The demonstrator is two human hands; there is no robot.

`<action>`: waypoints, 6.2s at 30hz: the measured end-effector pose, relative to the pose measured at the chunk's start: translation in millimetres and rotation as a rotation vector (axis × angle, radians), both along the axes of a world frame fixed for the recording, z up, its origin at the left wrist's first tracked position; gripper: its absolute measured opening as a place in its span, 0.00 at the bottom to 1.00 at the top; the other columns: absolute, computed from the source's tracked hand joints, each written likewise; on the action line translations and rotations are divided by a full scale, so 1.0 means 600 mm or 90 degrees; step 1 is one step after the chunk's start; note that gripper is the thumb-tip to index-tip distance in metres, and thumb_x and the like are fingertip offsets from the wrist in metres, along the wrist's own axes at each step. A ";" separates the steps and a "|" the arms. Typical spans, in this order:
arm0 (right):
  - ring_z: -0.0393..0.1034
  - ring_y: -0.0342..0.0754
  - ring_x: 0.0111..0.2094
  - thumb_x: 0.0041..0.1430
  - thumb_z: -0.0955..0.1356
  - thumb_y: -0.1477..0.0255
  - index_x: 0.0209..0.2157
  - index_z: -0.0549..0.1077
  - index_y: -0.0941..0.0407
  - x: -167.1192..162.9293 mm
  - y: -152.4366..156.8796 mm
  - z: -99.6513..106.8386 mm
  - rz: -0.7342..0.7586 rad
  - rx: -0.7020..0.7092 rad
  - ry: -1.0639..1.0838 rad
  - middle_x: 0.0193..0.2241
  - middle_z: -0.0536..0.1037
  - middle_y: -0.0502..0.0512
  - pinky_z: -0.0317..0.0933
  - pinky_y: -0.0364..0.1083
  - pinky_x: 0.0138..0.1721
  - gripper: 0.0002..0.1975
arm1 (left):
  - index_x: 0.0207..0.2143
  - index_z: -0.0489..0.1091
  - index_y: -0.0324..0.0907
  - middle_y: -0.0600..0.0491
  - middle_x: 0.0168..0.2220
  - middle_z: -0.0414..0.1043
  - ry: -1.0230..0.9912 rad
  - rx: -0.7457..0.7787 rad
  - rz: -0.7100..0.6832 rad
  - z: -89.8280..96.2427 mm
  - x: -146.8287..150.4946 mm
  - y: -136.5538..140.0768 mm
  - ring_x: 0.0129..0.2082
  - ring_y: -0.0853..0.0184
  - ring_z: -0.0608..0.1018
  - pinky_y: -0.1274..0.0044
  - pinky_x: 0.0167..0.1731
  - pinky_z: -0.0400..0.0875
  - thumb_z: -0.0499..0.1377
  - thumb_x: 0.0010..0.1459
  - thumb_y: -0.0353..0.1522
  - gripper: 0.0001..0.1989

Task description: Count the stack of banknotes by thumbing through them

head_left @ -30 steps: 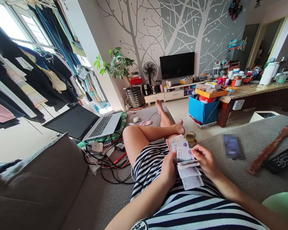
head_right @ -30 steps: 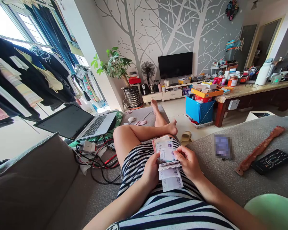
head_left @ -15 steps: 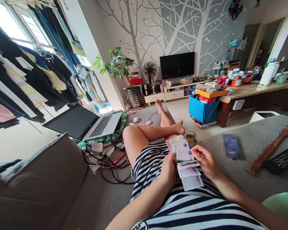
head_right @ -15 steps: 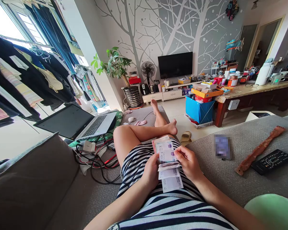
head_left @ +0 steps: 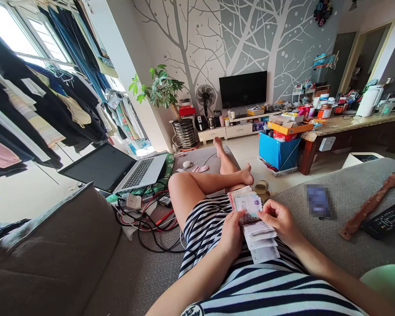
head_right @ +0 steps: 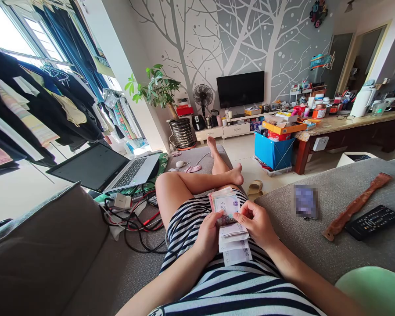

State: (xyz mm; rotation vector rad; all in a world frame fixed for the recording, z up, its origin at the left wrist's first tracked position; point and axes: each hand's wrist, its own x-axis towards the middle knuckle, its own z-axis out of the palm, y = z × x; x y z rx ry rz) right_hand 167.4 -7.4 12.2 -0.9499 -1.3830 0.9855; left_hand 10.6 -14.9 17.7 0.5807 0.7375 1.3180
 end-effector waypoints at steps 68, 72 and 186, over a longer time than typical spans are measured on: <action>0.58 0.46 0.23 0.56 0.74 0.44 0.21 0.67 0.52 0.001 0.010 -0.006 -0.065 0.003 -0.004 0.19 0.65 0.47 0.54 0.45 0.25 0.28 | 0.33 0.80 0.38 0.46 0.33 0.84 0.028 -0.009 -0.006 0.009 0.001 -0.006 0.43 0.51 0.84 0.65 0.47 0.76 0.73 0.37 0.32 0.17; 0.59 0.46 0.23 0.57 0.73 0.44 0.22 0.68 0.52 0.001 0.011 -0.008 -0.069 0.007 -0.006 0.19 0.66 0.47 0.55 0.45 0.25 0.28 | 0.32 0.80 0.39 0.46 0.33 0.84 0.017 -0.007 -0.005 0.006 0.000 -0.004 0.42 0.51 0.84 0.64 0.48 0.77 0.74 0.39 0.36 0.16; 0.61 0.47 0.25 0.66 0.68 0.46 0.26 0.73 0.53 0.002 -0.010 0.001 0.044 0.058 0.032 0.23 0.70 0.49 0.56 0.46 0.28 0.26 | 0.33 0.81 0.37 0.45 0.35 0.84 0.018 -0.008 -0.004 -0.001 -0.001 0.005 0.41 0.52 0.84 0.66 0.45 0.77 0.72 0.42 0.41 0.18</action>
